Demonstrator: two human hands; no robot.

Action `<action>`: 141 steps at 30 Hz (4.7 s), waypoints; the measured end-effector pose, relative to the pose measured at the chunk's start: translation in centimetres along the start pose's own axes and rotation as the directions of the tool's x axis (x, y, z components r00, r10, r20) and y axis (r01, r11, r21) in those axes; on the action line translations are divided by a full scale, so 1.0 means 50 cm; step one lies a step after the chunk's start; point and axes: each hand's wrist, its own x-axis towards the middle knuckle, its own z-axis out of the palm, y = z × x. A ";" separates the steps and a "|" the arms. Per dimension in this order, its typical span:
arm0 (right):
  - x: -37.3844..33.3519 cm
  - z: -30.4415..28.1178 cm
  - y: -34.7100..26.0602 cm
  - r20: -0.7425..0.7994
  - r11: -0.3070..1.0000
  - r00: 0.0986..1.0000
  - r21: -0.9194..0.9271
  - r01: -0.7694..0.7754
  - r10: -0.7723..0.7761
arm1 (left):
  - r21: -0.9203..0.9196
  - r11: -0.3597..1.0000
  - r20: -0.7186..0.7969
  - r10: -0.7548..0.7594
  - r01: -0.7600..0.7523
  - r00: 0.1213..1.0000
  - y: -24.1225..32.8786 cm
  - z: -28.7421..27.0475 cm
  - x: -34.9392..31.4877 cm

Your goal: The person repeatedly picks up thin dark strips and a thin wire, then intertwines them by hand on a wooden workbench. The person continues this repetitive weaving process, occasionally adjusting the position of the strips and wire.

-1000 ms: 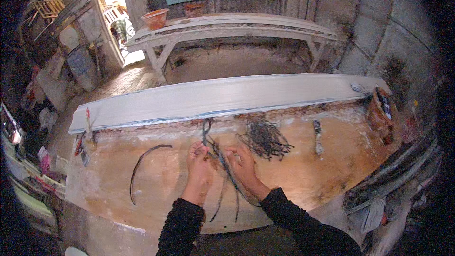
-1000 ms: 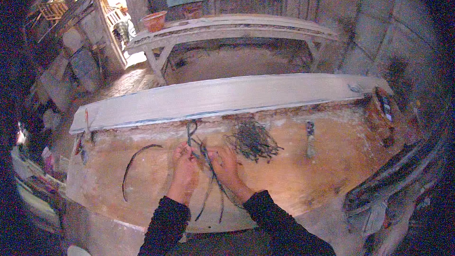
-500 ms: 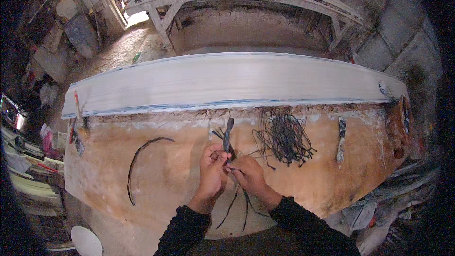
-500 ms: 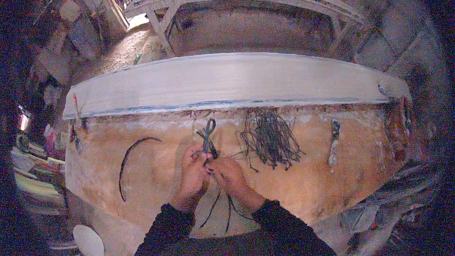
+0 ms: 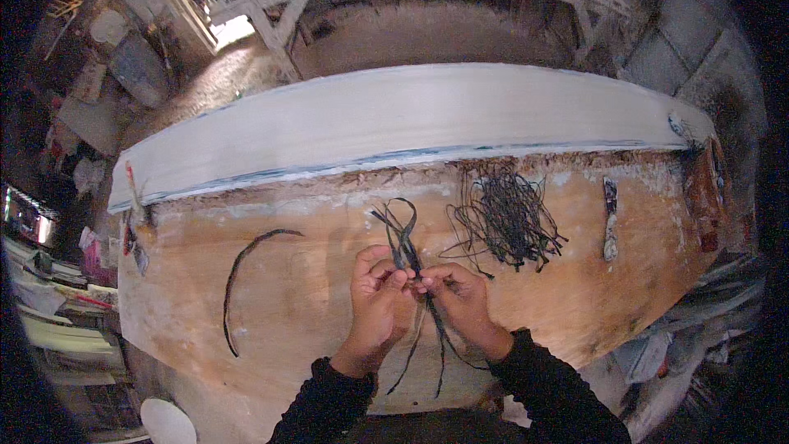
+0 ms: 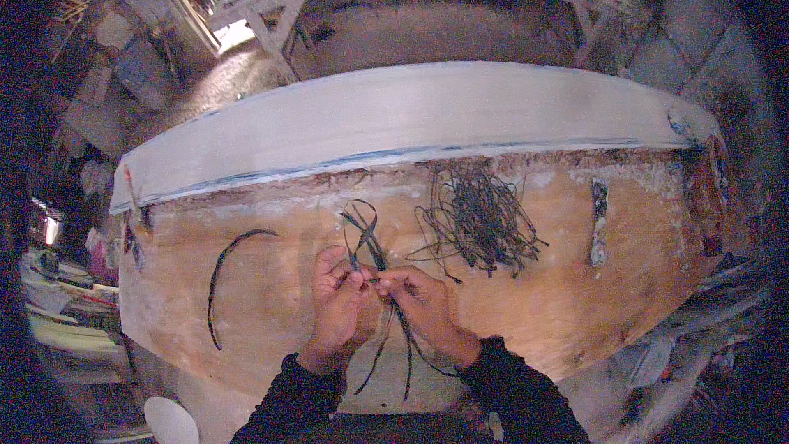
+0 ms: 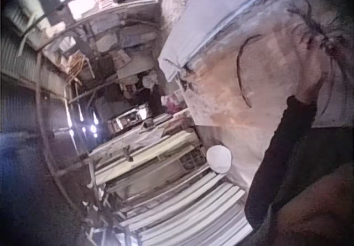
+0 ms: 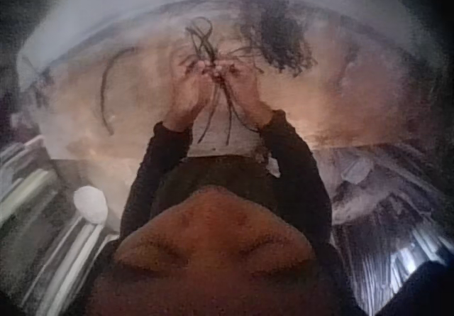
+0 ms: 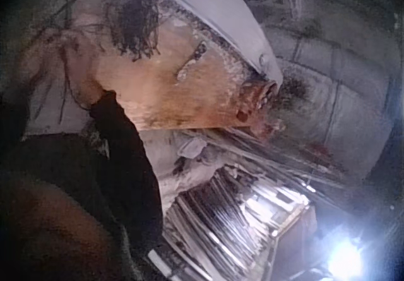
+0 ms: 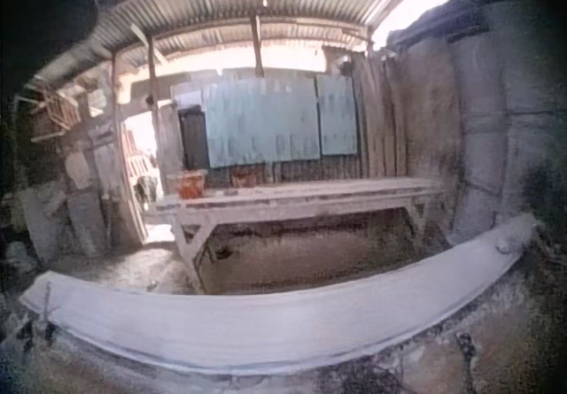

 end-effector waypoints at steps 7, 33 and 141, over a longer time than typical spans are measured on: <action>-0.033 0.028 -0.045 0.022 0.975 0.983 -0.125 0.184 -0.183 | 0.179 0.934 0.182 0.277 -0.309 0.943 0.007 -0.015 -0.009; -0.019 0.067 0.025 0.176 0.762 0.984 0.639 -0.104 -0.014 | 0.126 0.942 0.420 0.233 -0.310 0.877 0.022 -0.058 -0.029; -0.046 0.059 -0.037 0.143 0.986 0.975 0.015 0.167 -0.168 | 0.479 0.723 0.363 0.354 -0.499 0.862 0.021 -0.043 -0.054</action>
